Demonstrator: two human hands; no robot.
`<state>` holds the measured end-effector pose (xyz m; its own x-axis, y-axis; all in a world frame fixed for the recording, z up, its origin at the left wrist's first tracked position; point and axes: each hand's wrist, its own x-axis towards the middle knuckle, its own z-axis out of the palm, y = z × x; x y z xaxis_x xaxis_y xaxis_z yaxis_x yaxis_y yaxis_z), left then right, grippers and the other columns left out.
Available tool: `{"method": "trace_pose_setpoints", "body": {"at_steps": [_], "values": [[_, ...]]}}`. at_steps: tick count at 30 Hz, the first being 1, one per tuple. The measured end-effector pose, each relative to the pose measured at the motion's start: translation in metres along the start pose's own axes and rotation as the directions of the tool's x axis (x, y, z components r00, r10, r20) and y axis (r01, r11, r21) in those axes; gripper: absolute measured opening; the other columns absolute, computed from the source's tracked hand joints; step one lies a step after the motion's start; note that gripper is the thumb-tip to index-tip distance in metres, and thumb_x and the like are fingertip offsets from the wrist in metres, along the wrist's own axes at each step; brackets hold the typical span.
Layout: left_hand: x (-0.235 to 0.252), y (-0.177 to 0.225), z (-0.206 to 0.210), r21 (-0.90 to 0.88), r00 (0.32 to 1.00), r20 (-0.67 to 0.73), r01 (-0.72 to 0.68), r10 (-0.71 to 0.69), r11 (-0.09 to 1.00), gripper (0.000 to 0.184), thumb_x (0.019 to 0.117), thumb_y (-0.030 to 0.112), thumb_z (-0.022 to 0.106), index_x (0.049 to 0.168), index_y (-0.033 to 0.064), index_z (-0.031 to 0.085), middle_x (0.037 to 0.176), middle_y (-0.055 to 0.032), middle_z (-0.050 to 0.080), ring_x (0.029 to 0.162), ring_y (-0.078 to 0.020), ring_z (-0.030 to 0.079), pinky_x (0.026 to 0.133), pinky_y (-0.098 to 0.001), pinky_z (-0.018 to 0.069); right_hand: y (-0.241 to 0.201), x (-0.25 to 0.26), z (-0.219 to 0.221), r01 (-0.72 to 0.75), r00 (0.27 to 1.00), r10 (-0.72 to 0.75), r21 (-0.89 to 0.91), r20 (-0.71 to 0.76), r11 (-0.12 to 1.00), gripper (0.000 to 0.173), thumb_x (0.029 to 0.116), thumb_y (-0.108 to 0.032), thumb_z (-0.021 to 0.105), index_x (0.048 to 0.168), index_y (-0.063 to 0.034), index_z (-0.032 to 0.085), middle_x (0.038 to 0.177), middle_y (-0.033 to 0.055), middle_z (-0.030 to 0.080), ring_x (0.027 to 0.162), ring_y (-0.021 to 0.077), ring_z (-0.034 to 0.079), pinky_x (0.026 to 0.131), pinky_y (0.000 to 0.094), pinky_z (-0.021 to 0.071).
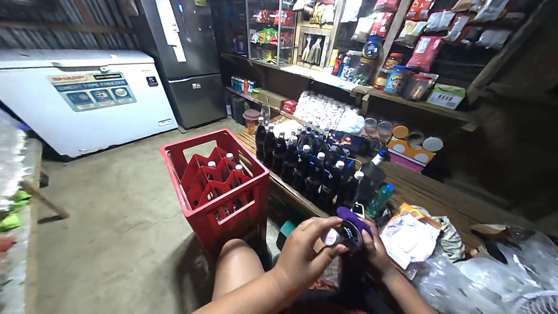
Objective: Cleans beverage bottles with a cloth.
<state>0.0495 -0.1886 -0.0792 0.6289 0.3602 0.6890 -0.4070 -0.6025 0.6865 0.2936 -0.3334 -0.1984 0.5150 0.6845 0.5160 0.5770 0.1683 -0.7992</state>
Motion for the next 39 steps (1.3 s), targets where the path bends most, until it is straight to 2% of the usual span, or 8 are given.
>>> {"method": "trace_pose_setpoints", "body": {"at_steps": [3, 7, 10, 13, 20, 27, 33, 39], "values": [[0.001, 0.000, -0.004, -0.023, 0.999, 0.022, 0.027, -0.027, 0.999, 0.042, 0.1000, 0.030, 0.066, 0.132, 0.0030, 0.064, 0.121, -0.0073, 0.071, 0.111, -0.0122, 0.068, 0.098, -0.0315, 0.0569, -0.021, 0.009, -0.001, 0.045, 0.996, -0.045, 0.008, 0.075, 0.999, 0.066, 0.1053, -0.055, 0.041, 0.138, 0.0012, 0.052, 0.135, 0.0105, 0.061, 0.126, 0.0095, 0.057, 0.110, 0.0313, 0.0469], [0.000, -0.001, -0.002, -0.022, 1.000, 0.024, 0.003, -0.002, 1.000, 0.045, 0.1009, 0.033, 0.064, 0.134, 0.0030, 0.062, 0.122, -0.0068, 0.071, 0.112, -0.0120, 0.066, 0.100, -0.0318, 0.0548, -0.070, 0.031, 0.011, 0.200, 0.968, -0.202, 0.026, 0.150, 0.979, 0.057, 0.1059, -0.056, 0.038, 0.138, -0.0124, 0.056, 0.136, -0.0009, 0.061, 0.128, 0.0022, 0.054, 0.110, 0.0278, 0.0456], [-0.001, 0.001, -0.002, -0.005, 0.999, 0.033, -0.002, 0.002, 1.000, 0.044, 0.1012, 0.033, 0.063, 0.135, 0.0037, 0.062, 0.122, -0.0061, 0.070, 0.113, -0.0119, 0.065, 0.101, -0.0321, 0.0538, -0.103, 0.042, 0.021, 0.357, 0.915, -0.338, -0.051, 0.220, 0.933, 0.046, 0.1057, -0.049, 0.042, 0.136, -0.0191, 0.059, 0.133, 0.0019, 0.063, 0.130, 0.0102, 0.054, 0.112, 0.0341, 0.0444], [-0.004, 0.001, -0.002, -0.003, 0.999, 0.035, -0.008, 0.008, 1.000, 0.043, 0.1010, 0.032, 0.064, 0.135, 0.0044, 0.062, 0.123, -0.0064, 0.069, 0.114, -0.0112, 0.064, 0.101, -0.0301, 0.0538, -0.122, 0.043, 0.029, 0.454, 0.876, -0.417, -0.127, 0.242, 0.882, 0.047, 0.1052, -0.050, 0.041, 0.133, -0.0174, 0.060, 0.127, 0.0074, 0.065, 0.126, 0.0169, 0.058, 0.108, 0.0384, 0.0471], [-0.007, -0.001, -0.004, -0.001, 0.999, 0.043, 0.014, -0.014, 1.000, 0.043, 0.1015, 0.033, 0.063, 0.134, 0.0058, 0.062, 0.124, -0.0061, 0.069, 0.115, -0.0128, 0.065, 0.100, -0.0312, 0.0546, -0.089, 0.046, 0.022, 0.377, 0.903, -0.373, 0.021, 0.213, 0.926, 0.047, 0.1038, -0.047, 0.046, 0.129, -0.0098, 0.063, 0.128, 0.0108, 0.066, 0.127, 0.0141, 0.058, 0.110, 0.0350, 0.0465], [-0.009, 0.000, 0.000, 0.009, 0.997, 0.073, -0.013, 0.012, 1.000, 0.042, 0.1019, 0.036, 0.062, 0.136, 0.0118, 0.060, 0.126, -0.0020, 0.068, 0.116, -0.0097, 0.063, 0.100, -0.0287, 0.0534, -0.036, 0.030, 0.009, 0.269, 0.952, -0.283, 0.125, 0.118, 0.955, 0.055, 0.1071, -0.048, 0.038, 0.132, -0.0027, 0.058, 0.133, 0.0069, 0.063, 0.127, 0.0026, 0.055, 0.110, 0.0271, 0.0446], [-0.008, 0.004, 0.006, 0.046, 0.992, 0.110, -0.058, 0.053, 0.997, 0.041, 0.1006, 0.036, 0.064, 0.136, 0.0150, 0.060, 0.126, -0.0009, 0.068, 0.118, -0.0093, 0.062, 0.102, -0.0274, 0.0522, -0.015, 0.019, 0.003, 0.225, 0.970, -0.232, 0.105, 0.069, 0.969, 0.065, 0.1063, -0.055, 0.033, 0.131, 0.0003, 0.059, 0.129, 0.0089, 0.065, 0.123, 0.0023, 0.057, 0.107, 0.0259, 0.0462], [-0.007, 0.004, 0.010, 0.070, 0.989, 0.131, -0.078, 0.069, 0.994, 0.040, 0.1004, 0.035, 0.065, 0.135, 0.0157, 0.060, 0.125, -0.0005, 0.068, 0.118, -0.0093, 0.062, 0.103, -0.0271, 0.0516, 0.006, 0.015, -0.002, 0.226, 0.972, -0.228, 0.050, 0.055, 0.973, 0.065, 0.1067, -0.055, 0.032, 0.129, -0.0011, 0.060, 0.126, 0.0122, 0.067, 0.123, 0.0066, 0.059, 0.107, 0.0285, 0.0467]]}}
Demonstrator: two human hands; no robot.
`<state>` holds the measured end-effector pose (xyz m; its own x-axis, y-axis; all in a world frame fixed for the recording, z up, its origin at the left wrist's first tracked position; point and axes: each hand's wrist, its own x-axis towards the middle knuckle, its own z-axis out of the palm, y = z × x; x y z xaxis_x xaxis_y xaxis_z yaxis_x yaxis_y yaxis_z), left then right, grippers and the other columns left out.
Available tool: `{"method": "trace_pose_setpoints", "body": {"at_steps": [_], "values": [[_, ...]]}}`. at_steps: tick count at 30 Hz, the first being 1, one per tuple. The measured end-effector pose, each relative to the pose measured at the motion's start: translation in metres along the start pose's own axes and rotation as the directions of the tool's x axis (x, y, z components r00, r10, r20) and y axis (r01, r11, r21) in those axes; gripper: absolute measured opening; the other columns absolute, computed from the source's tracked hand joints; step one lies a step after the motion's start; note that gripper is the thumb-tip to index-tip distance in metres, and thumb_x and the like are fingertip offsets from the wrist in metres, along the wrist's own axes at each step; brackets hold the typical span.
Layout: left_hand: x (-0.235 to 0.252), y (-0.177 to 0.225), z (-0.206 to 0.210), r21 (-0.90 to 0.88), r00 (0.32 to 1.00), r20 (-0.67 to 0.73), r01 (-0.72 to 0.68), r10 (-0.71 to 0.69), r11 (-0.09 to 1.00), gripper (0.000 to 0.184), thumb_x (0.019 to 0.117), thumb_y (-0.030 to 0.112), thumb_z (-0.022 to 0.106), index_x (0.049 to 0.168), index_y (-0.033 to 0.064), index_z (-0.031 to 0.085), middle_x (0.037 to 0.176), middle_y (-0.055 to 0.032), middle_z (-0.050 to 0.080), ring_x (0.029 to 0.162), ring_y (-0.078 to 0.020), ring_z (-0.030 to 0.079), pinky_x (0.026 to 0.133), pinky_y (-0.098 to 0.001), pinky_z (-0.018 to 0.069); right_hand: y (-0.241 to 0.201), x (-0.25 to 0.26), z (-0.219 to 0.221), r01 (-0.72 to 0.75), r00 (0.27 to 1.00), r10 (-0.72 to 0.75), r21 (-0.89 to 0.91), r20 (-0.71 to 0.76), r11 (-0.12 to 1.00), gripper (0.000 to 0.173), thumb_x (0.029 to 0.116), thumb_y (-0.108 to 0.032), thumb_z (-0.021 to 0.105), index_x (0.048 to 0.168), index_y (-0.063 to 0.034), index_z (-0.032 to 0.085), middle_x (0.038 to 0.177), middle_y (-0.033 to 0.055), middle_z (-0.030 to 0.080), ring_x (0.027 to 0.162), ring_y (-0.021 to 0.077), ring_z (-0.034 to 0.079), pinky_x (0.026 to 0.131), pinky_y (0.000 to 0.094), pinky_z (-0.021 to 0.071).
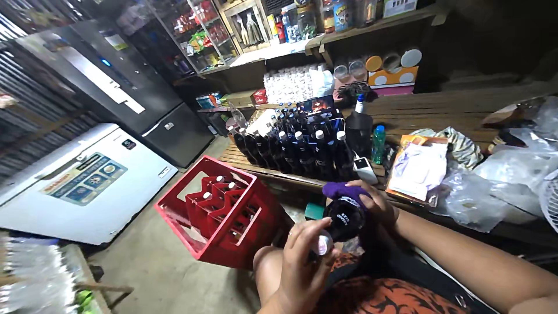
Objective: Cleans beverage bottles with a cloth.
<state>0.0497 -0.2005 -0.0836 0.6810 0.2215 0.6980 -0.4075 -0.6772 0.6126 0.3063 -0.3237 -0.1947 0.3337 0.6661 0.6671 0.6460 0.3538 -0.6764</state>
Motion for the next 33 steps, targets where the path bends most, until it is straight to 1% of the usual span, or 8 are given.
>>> {"method": "trace_pose_setpoints", "body": {"at_steps": [5, 9, 16, 18, 20, 25, 31, 33], "values": [[0.001, 0.000, 0.002, 0.010, 1.000, -0.002, -0.010, 0.010, 1.000, 0.040, 0.1006, 0.037, 0.064, 0.135, 0.0165, 0.060, 0.124, -0.0001, 0.068, 0.118, -0.0104, 0.062, 0.103, -0.0279, 0.0512, 0.008, -0.004, -0.001, -0.005, 1.000, 0.005, -0.016, -0.007, 1.000, 0.066, 0.1061, -0.057, 0.031, 0.129, -0.0015, 0.060, 0.126, 0.0134, 0.067, 0.123, 0.0101, 0.059, 0.107, 0.0309, 0.0467], [0.000, -0.001, 0.001, 0.020, 1.000, -0.001, -0.015, 0.015, 1.000, 0.040, 0.1009, 0.038, 0.063, 0.135, 0.0169, 0.060, 0.125, 0.0007, 0.067, 0.118, -0.0098, 0.062, 0.103, -0.0276, 0.0510, 0.013, -0.006, 0.000, 0.004, 1.000, -0.004, -0.031, -0.027, 0.999, 0.064, 0.1066, -0.053, 0.033, 0.126, 0.0004, 0.062, 0.124, 0.0146, 0.067, 0.122, 0.0107, 0.060, 0.107, 0.0296, 0.0467], [-0.001, -0.003, -0.001, 0.003, 1.000, -0.011, 0.004, -0.004, 1.000, 0.039, 0.1022, 0.037, 0.061, 0.137, 0.0181, 0.058, 0.127, 0.0014, 0.067, 0.120, -0.0096, 0.061, 0.103, -0.0272, 0.0502, 0.020, -0.008, 0.003, 0.026, 0.996, -0.029, -0.032, -0.083, 0.999, 0.057, 0.1082, -0.047, 0.035, 0.122, 0.0009, 0.061, 0.121, 0.0138, 0.067, 0.120, 0.0083, 0.059, 0.106, 0.0275, 0.0463], [-0.001, -0.004, -0.001, 0.004, 1.000, -0.018, 0.003, -0.003, 1.000, 0.039, 0.1023, 0.037, 0.061, 0.136, 0.0174, 0.058, 0.126, 0.0009, 0.067, 0.119, -0.0094, 0.061, 0.102, -0.0269, 0.0507, 0.022, -0.008, 0.003, 0.023, 0.995, -0.026, -0.033, -0.093, 0.999, 0.057, 0.1080, -0.048, 0.035, 0.122, 0.0004, 0.061, 0.120, 0.0125, 0.067, 0.120, 0.0076, 0.059, 0.106, 0.0274, 0.0465], [-0.001, -0.005, -0.002, 0.013, 1.000, -0.020, 0.000, 0.000, 1.000, 0.040, 0.1026, 0.037, 0.061, 0.137, 0.0166, 0.058, 0.126, 0.0005, 0.067, 0.118, -0.0091, 0.061, 0.102, -0.0265, 0.0510, 0.022, -0.008, 0.004, 0.006, 0.995, -0.007, -0.019, -0.099, 1.000, 0.058, 0.1073, -0.049, 0.036, 0.120, 0.0016, 0.061, 0.119, 0.0132, 0.067, 0.118, 0.0088, 0.060, 0.105, 0.0288, 0.0473], [-0.002, -0.006, -0.002, 0.008, 1.000, -0.026, 0.003, -0.002, 1.000, 0.039, 0.1025, 0.037, 0.061, 0.136, 0.0165, 0.058, 0.126, 0.0005, 0.067, 0.118, -0.0095, 0.062, 0.102, -0.0271, 0.0510, 0.019, -0.007, 0.004, -0.011, 0.994, 0.012, 0.008, -0.110, 1.000, 0.059, 0.1070, -0.049, 0.037, 0.121, 0.0032, 0.060, 0.119, 0.0132, 0.066, 0.118, 0.0070, 0.060, 0.104, 0.0271, 0.0477], [-0.002, -0.006, -0.001, 0.005, 1.000, -0.023, -0.001, 0.001, 1.000, 0.040, 0.1021, 0.037, 0.061, 0.136, 0.0172, 0.058, 0.126, 0.0013, 0.067, 0.119, -0.0090, 0.061, 0.103, -0.0264, 0.0501, 0.018, -0.008, 0.005, -0.027, 0.991, 0.031, 0.032, -0.133, 0.999, 0.057, 0.1071, -0.048, 0.038, 0.121, 0.0024, 0.060, 0.120, 0.0100, 0.066, 0.117, 0.0033, 0.059, 0.104, 0.0250, 0.0473], [-0.002, -0.006, -0.001, 0.009, 1.000, -0.023, -0.003, 0.003, 1.000, 0.040, 0.1021, 0.038, 0.061, 0.136, 0.0173, 0.058, 0.126, 0.0015, 0.067, 0.119, -0.0088, 0.061, 0.103, -0.0264, 0.0497, 0.019, -0.009, 0.005, -0.029, 0.989, 0.033, 0.030, -0.144, 0.999, 0.058, 0.1070, -0.049, 0.038, 0.121, 0.0028, 0.060, 0.120, 0.0100, 0.066, 0.117, 0.0034, 0.059, 0.104, 0.0252, 0.0478]]}}
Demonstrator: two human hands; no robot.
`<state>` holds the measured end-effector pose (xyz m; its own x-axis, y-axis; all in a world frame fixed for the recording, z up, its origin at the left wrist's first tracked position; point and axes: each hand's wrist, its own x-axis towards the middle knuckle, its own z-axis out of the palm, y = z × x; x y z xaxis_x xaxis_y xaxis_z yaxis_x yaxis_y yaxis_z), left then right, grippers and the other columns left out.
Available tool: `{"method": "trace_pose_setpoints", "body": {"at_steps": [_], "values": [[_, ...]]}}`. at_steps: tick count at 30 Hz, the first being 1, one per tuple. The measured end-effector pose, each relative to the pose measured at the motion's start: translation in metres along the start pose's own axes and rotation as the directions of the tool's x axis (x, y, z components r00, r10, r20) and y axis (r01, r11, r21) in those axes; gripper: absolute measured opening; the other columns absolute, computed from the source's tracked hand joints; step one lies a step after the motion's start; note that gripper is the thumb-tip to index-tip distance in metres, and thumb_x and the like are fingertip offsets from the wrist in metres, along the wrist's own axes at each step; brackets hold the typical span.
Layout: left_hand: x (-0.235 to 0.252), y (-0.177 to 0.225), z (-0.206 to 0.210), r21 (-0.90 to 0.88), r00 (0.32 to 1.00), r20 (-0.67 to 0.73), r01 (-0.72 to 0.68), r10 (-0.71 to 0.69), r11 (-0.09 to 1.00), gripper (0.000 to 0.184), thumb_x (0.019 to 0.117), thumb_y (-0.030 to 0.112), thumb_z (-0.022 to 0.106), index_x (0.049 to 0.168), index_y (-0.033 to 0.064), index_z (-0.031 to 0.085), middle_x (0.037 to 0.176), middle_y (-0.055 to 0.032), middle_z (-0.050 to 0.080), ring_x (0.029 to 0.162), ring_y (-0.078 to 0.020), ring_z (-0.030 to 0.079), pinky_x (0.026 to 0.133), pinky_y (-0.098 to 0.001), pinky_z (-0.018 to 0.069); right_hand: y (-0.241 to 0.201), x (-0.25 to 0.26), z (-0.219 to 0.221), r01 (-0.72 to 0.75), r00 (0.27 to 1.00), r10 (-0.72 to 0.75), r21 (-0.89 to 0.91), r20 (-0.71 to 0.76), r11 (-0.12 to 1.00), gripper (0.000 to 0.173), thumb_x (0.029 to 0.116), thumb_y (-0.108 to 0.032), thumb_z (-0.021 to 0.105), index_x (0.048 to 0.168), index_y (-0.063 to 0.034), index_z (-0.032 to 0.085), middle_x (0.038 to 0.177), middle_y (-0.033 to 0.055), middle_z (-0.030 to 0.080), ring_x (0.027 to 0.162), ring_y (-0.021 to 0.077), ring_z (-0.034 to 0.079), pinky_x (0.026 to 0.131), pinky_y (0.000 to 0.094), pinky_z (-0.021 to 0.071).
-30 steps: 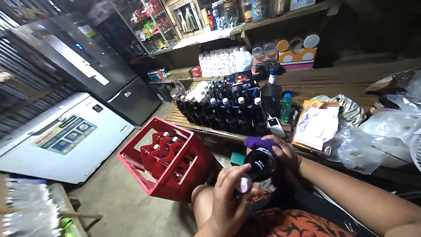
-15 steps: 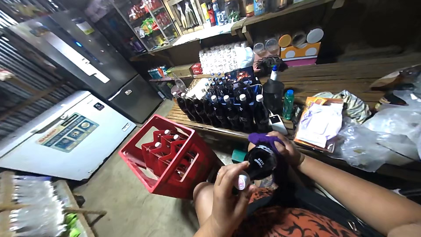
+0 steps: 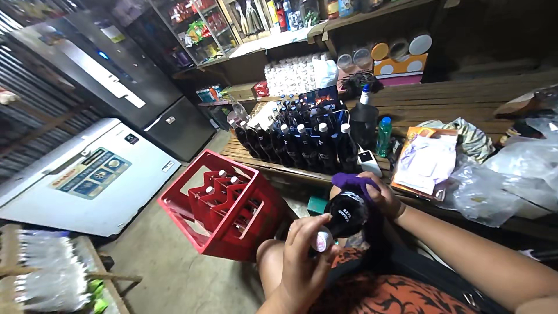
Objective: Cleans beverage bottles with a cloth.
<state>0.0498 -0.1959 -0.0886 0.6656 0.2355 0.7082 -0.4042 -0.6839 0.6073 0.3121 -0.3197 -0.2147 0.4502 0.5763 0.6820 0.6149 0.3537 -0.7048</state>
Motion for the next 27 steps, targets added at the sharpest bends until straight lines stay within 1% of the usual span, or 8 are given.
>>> {"method": "trace_pose_setpoints", "body": {"at_steps": [3, 6, 10, 14, 20, 24, 27], "values": [[0.0000, 0.0001, 0.0000, 0.009, 1.000, 0.003, -0.002, 0.002, 1.000, 0.040, 0.1023, 0.038, 0.061, 0.137, 0.0175, 0.058, 0.126, 0.0019, 0.066, 0.119, -0.0086, 0.061, 0.103, -0.0267, 0.0495, 0.0021, -0.0007, -0.0005, 0.007, 1.000, -0.007, 0.001, -0.002, 1.000, 0.059, 0.1071, -0.050, 0.037, 0.122, 0.0026, 0.060, 0.120, 0.0103, 0.066, 0.118, 0.0042, 0.059, 0.104, 0.0260, 0.0481], [0.0002, -0.0002, 0.0001, 0.012, 1.000, 0.003, 0.001, -0.001, 1.000, 0.040, 0.1022, 0.039, 0.061, 0.136, 0.0179, 0.058, 0.125, 0.0017, 0.067, 0.119, -0.0090, 0.061, 0.103, -0.0271, 0.0498, 0.0033, -0.0010, -0.0009, 0.013, 1.000, -0.013, 0.023, 0.005, 1.000, 0.057, 0.1071, -0.050, 0.038, 0.123, -0.0002, 0.060, 0.121, 0.0081, 0.066, 0.118, 0.0041, 0.060, 0.104, 0.0270, 0.0487], [0.0001, -0.0004, 0.0000, -0.001, 1.000, 0.002, 0.008, -0.008, 1.000, 0.040, 0.1020, 0.039, 0.061, 0.136, 0.0180, 0.058, 0.126, 0.0017, 0.067, 0.119, -0.0095, 0.061, 0.103, -0.0275, 0.0498, 0.0047, -0.0020, -0.0009, 0.011, 1.000, -0.011, 0.038, 0.006, 0.999, 0.056, 0.1074, -0.050, 0.038, 0.124, -0.0009, 0.059, 0.122, 0.0070, 0.066, 0.119, 0.0037, 0.059, 0.104, 0.0272, 0.0484], [0.0001, -0.0011, 0.0001, -0.002, 1.000, -0.001, 0.009, -0.009, 1.000, 0.041, 0.1019, 0.039, 0.061, 0.137, 0.0185, 0.058, 0.126, 0.0020, 0.066, 0.119, -0.0094, 0.061, 0.103, -0.0272, 0.0500, 0.0052, -0.0024, -0.0002, 0.012, 1.000, -0.012, 0.038, -0.003, 0.999, 0.054, 0.1077, -0.049, 0.039, 0.125, -0.0010, 0.059, 0.122, 0.0054, 0.065, 0.118, 0.0018, 0.058, 0.104, 0.0254, 0.0480], [0.0001, -0.0006, -0.0005, -0.002, 1.000, 0.005, 0.014, -0.014, 1.000, 0.040, 0.1022, 0.038, 0.061, 0.136, 0.0179, 0.058, 0.126, 0.0017, 0.066, 0.119, -0.0091, 0.061, 0.103, -0.0271, 0.0502, 0.0040, -0.0022, -0.0004, -0.008, 1.000, 0.008, 0.030, -0.005, 1.000, 0.060, 0.1068, -0.051, 0.039, 0.123, 0.0028, 0.058, 0.121, 0.0089, 0.066, 0.118, 0.0039, 0.059, 0.104, 0.0266, 0.0484], [-0.0006, -0.0010, -0.0005, -0.005, 1.000, 0.004, 0.010, -0.010, 1.000, 0.041, 0.1019, 0.038, 0.062, 0.137, 0.0178, 0.058, 0.127, 0.0014, 0.066, 0.119, -0.0094, 0.061, 0.103, -0.0267, 0.0498, 0.0026, -0.0017, 0.0002, 0.009, 1.000, -0.009, 0.034, -0.012, 0.999, 0.056, 0.1076, -0.049, 0.039, 0.124, 0.0007, 0.058, 0.122, 0.0049, 0.065, 0.118, -0.0002, 0.058, 0.104, 0.0236, 0.0476], [-0.0007, -0.0009, -0.0006, -0.003, 1.000, 0.002, 0.010, -0.010, 1.000, 0.041, 0.1020, 0.038, 0.061, 0.137, 0.0178, 0.058, 0.126, 0.0014, 0.066, 0.119, -0.0095, 0.061, 0.103, -0.0272, 0.0497, 0.0007, -0.0011, 0.0005, 0.003, 1.000, -0.002, 0.047, -0.014, 0.999, 0.056, 0.1073, -0.050, 0.039, 0.124, 0.0000, 0.058, 0.121, 0.0044, 0.066, 0.117, -0.0001, 0.058, 0.103, 0.0238, 0.0484]]}}
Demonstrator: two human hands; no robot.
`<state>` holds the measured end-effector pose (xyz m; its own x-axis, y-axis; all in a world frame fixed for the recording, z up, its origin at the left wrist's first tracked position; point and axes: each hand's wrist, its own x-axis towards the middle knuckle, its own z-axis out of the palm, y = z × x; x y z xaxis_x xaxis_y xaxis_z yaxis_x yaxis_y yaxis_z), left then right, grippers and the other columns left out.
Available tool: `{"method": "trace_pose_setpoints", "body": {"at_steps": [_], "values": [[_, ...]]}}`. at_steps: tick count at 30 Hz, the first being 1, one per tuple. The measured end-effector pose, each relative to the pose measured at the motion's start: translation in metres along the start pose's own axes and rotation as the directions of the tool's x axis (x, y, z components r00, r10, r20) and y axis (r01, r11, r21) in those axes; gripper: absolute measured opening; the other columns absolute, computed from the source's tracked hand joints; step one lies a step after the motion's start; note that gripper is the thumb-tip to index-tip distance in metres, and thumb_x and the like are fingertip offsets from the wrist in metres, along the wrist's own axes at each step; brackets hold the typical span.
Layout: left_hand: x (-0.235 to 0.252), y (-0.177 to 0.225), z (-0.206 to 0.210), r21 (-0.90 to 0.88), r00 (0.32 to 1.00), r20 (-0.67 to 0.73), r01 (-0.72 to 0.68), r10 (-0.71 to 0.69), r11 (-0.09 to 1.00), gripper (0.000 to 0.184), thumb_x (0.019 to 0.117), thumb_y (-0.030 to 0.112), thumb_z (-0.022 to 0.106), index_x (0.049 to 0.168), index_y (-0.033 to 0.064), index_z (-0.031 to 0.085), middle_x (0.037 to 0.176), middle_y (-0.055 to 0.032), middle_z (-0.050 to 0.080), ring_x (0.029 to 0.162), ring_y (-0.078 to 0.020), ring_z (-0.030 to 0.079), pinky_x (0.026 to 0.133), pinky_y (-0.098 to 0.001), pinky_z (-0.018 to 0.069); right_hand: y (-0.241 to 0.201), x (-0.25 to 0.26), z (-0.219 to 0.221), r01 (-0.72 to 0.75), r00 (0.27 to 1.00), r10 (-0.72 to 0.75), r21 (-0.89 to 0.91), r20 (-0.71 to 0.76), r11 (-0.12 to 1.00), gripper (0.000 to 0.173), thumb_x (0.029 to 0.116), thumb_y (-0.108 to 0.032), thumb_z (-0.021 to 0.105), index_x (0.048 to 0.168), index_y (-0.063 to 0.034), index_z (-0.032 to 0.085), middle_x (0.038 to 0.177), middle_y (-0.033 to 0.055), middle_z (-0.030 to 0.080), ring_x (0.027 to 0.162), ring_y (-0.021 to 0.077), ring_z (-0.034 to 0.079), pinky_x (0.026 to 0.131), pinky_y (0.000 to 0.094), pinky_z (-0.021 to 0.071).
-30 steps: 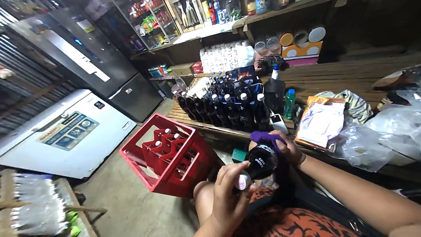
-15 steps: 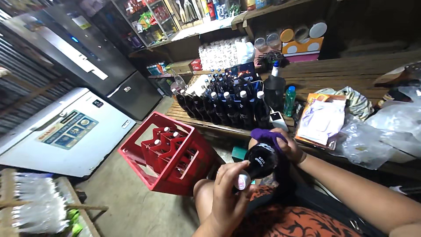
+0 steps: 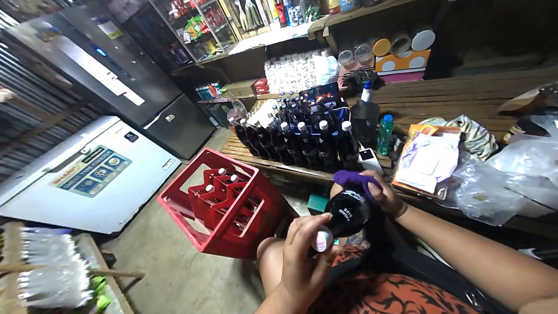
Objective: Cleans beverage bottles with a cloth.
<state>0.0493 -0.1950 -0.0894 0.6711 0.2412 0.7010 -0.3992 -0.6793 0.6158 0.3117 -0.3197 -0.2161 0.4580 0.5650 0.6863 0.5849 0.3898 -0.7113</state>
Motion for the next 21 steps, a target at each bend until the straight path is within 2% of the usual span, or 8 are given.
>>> {"method": "trace_pose_setpoints", "body": {"at_steps": [10, 21], "values": [[0.0016, -0.0006, 0.0000, 0.011, 1.000, -0.006, -0.007, 0.007, 1.000, 0.040, 0.1019, 0.040, 0.061, 0.136, 0.0183, 0.058, 0.126, 0.0018, 0.067, 0.119, -0.0093, 0.061, 0.103, -0.0271, 0.0497, -0.0004, -0.0005, 0.0003, -0.007, 1.000, 0.007, 0.010, -0.005, 1.000, 0.054, 0.1073, -0.051, 0.039, 0.126, -0.0030, 0.058, 0.121, 0.0003, 0.065, 0.117, -0.0026, 0.058, 0.103, 0.0225, 0.0484], [0.0021, -0.0006, -0.0008, 0.017, 1.000, 0.001, -0.003, 0.003, 1.000, 0.040, 0.1021, 0.040, 0.061, 0.135, 0.0173, 0.058, 0.125, 0.0011, 0.067, 0.118, -0.0096, 0.061, 0.102, -0.0275, 0.0503, 0.0006, -0.0020, 0.0005, -0.004, 1.000, 0.003, -0.017, -0.020, 1.000, 0.055, 0.1076, -0.049, 0.039, 0.125, -0.0005, 0.058, 0.121, 0.0028, 0.066, 0.117, -0.0018, 0.058, 0.103, 0.0231, 0.0480]]}}
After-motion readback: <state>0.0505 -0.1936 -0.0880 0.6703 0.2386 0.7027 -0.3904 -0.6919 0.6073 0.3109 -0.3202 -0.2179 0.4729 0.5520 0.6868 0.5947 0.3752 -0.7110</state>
